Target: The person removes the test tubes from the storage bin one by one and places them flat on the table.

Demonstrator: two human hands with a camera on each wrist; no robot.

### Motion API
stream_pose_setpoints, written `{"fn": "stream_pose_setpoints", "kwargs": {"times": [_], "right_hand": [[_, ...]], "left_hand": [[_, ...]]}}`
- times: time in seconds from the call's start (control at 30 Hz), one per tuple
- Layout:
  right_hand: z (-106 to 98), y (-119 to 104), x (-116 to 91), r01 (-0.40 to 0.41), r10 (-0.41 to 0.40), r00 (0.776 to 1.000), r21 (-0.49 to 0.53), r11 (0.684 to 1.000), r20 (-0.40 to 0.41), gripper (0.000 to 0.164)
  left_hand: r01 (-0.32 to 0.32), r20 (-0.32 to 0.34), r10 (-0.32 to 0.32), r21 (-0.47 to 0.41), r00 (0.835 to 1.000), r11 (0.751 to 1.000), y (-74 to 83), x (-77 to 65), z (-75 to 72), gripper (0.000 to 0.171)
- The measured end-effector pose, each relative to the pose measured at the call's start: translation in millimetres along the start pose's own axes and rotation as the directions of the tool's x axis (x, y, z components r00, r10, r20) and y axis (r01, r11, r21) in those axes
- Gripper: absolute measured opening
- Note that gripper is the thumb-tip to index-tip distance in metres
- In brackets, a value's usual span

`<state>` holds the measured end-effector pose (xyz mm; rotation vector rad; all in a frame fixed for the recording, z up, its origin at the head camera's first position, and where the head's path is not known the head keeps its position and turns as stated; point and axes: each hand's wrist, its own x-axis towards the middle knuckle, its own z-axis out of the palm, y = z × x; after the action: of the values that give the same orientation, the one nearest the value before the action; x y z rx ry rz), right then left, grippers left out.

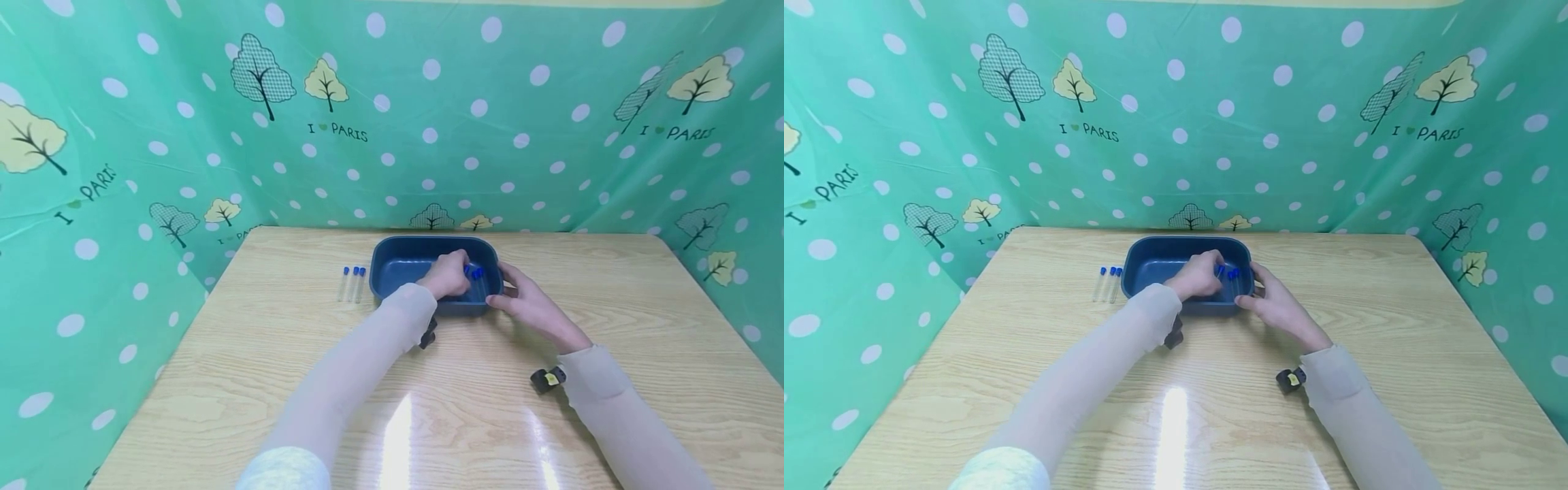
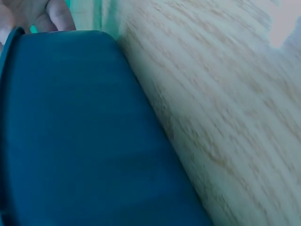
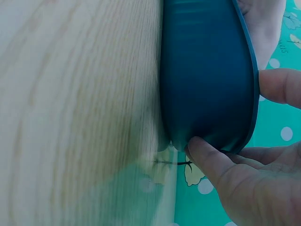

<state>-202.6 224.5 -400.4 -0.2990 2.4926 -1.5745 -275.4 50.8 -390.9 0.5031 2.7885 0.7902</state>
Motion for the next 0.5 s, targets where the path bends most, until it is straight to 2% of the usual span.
{"fn": "stream_pose_setpoints", "kwargs": {"times": [0.27,0.5], "right_hand": [[-0.5,-2.5,-2.0,-0.020,0.020,1.000,-0.012,1.000,-0.002,0.080],[-0.8,-2.9,-2.2,-0.015,0.015,1.000,-0.013,1.000,0.002,0.079]], "left_hand": [[-0.033,0.005,0.034,-0.069,0.999,0.997,0.1,-6.1,-9.1,0.047],[-0.052,0.005,0.052,-0.083,0.999,0.995,2.6,-13.9,-16.3,0.049]]}}
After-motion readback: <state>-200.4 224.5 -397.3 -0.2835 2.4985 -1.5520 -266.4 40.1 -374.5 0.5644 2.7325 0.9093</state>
